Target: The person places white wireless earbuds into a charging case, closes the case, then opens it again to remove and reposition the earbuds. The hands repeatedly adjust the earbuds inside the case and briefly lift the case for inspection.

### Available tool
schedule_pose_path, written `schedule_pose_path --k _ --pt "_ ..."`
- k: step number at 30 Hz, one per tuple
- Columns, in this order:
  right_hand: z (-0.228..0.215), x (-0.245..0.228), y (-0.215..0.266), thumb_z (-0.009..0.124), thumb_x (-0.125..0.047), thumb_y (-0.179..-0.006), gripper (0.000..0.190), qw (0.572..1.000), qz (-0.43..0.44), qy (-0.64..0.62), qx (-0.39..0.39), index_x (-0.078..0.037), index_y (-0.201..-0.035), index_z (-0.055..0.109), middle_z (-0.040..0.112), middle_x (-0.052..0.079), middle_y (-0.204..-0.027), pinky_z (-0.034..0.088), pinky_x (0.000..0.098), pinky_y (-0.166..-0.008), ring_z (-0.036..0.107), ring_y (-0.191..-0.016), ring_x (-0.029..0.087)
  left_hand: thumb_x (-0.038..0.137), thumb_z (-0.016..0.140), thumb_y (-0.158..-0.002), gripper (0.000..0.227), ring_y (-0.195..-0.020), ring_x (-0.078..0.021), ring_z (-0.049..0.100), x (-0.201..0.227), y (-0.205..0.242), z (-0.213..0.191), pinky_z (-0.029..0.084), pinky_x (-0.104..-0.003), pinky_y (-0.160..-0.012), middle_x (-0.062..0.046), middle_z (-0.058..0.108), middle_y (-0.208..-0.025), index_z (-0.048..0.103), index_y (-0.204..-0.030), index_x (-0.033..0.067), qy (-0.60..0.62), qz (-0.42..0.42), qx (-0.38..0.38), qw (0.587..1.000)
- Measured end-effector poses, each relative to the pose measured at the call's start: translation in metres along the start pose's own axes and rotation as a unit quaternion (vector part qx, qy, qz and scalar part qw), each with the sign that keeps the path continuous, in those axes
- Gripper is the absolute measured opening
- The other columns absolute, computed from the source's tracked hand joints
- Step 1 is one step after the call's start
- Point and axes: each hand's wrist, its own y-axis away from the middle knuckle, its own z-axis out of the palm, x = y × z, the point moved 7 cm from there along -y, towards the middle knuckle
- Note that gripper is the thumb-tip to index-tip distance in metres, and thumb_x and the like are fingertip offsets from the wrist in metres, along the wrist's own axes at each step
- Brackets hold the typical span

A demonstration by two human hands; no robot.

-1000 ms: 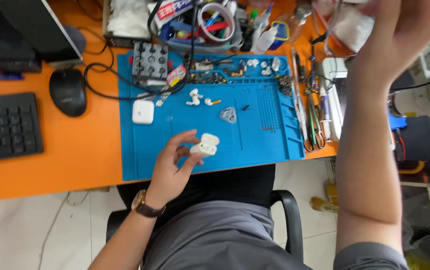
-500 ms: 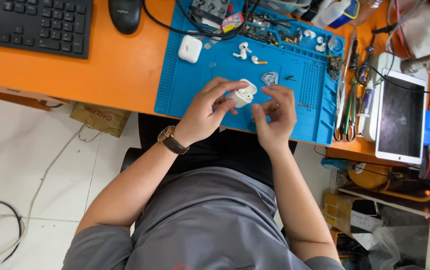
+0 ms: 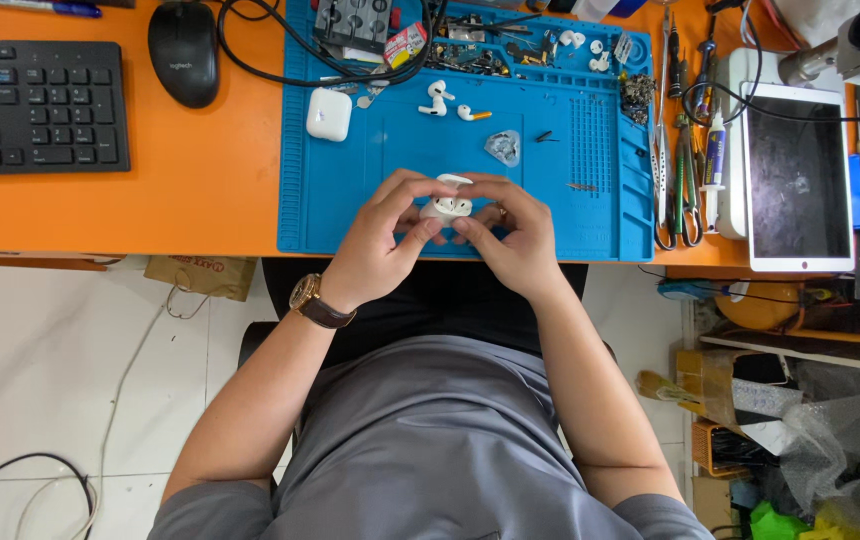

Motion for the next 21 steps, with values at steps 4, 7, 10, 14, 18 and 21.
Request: schedule_pose_path --k 4,7,10,14,18,21 --pt "-0.005 0.021 0.004 0.082 -0.001 -0.096 0.026 0.999 0.039 0.016 0.011 -0.001 -0.121 0.073 0.075 0.020 -0.125 0.064 0.0355 -0.064 0.081 -0.084 0.030 0.002 0.069 -0.107 0.032 -0.087 -0.0304 0.082 -0.009 0.003 -0.001 0.069 -0.045 -0.082 -0.013 0.063 -0.127 0.060 -0.137 0.0065 -0.020 -0.009 0.021 1.000" --pt "-0.011 0.020 -0.001 0.073 -0.004 -0.103 0.024 0.996 0.034 -0.071 0.033 0.005 -0.123 0.066 0.069 0.026 -0.128 0.068 0.0372 -0.068 0.078 -0.091 0.028 0.011 0.058 -0.113 0.012 -0.082 -0.0240 0.084 -0.021 0.007 -0.004 0.069 -0.037 -0.075 -0.011 0.069 -0.130 0.063 -0.124 0.0068 0.049 -0.023 0.038 0.998" --pt "-0.023 0.035 0.002 0.073 -0.010 -0.103 0.030 0.988 0.026 -0.142 0.057 0.009 -0.123 0.060 0.066 0.027 -0.128 0.070 0.0371 -0.067 0.078 -0.091 0.027 0.015 0.063 -0.111 0.010 -0.083 -0.0248 0.084 -0.004 0.004 -0.001 0.069 -0.038 -0.075 -0.015 0.071 -0.134 0.066 -0.107 0.0062 0.023 -0.005 0.030 0.999" --pt "-0.029 0.042 0.005 0.074 -0.008 -0.102 0.033 0.980 0.008 -0.185 0.067 0.011 -0.122 0.056 0.063 0.032 -0.128 0.070 0.0399 -0.064 0.078 -0.089 0.031 0.018 0.087 -0.095 0.031 -0.085 -0.0222 0.083 -0.011 0.008 -0.002 0.069 -0.034 -0.078 -0.012 0.065 -0.142 0.057 -0.095 0.0102 0.022 0.030 0.017 0.999" --pt "-0.026 0.035 0.006 0.076 -0.007 -0.100 0.031 0.981 -0.012 -0.180 0.068 0.011 -0.119 0.058 0.065 0.030 -0.123 0.070 0.0393 -0.064 0.078 -0.089 0.032 0.026 0.078 -0.103 0.028 -0.089 -0.0248 0.081 -0.009 0.007 -0.004 0.069 -0.036 -0.077 -0.013 0.060 -0.140 0.057 -0.112 0.0100 0.017 0.011 0.031 0.999" --pt "-0.024 0.028 0.005 0.074 -0.008 -0.101 0.029 0.985 -0.018 -0.165 0.048 0.011 -0.118 0.061 0.067 0.030 -0.123 0.069 0.0367 -0.062 0.078 -0.091 0.031 0.018 0.073 -0.107 0.029 -0.095 -0.0271 0.080 0.000 0.006 -0.001 0.069 -0.038 -0.080 -0.012 0.053 -0.146 0.058 -0.131 0.0110 -0.022 0.024 0.038 0.999"
